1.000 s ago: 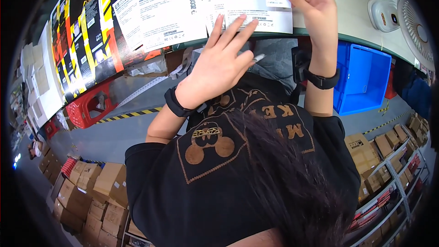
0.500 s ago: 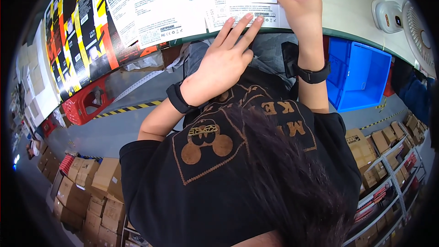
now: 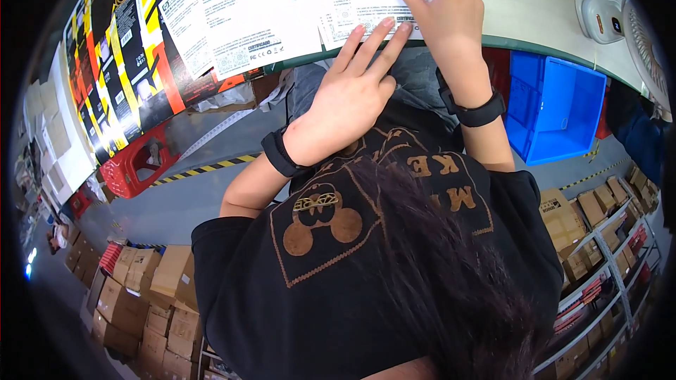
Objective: The person peels small stickers from a roll and applies them to paper documents by hand. This process is repeated for several documents before they are gathered into a stack and moved to the side.
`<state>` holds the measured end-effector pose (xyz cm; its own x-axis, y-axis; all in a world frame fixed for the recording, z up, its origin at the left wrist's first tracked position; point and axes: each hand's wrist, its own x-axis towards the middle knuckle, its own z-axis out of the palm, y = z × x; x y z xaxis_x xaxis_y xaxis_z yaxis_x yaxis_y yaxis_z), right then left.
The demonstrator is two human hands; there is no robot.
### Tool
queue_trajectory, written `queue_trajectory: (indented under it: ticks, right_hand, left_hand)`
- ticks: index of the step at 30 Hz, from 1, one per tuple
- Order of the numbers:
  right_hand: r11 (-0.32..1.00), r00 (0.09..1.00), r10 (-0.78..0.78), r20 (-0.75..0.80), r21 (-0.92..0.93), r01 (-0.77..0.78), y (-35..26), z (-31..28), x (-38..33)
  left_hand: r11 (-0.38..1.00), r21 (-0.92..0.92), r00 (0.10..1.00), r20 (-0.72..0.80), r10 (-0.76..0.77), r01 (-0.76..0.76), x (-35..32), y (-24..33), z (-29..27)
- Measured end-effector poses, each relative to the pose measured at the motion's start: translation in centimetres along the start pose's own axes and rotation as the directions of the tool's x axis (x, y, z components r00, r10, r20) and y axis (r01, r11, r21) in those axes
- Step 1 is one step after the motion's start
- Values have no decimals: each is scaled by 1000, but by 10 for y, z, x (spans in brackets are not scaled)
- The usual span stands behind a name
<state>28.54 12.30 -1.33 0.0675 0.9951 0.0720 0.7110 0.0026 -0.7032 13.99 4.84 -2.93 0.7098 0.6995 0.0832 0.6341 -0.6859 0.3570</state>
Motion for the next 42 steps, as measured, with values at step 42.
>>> queue_trajectory:
  ticks: [42]
  right_hand:
    - [762, 995, 62, 72, 641, -94, 42, -18, 4]
  left_hand:
    - [992, -125, 981, -190, -38, 14, -15, -17, 0]
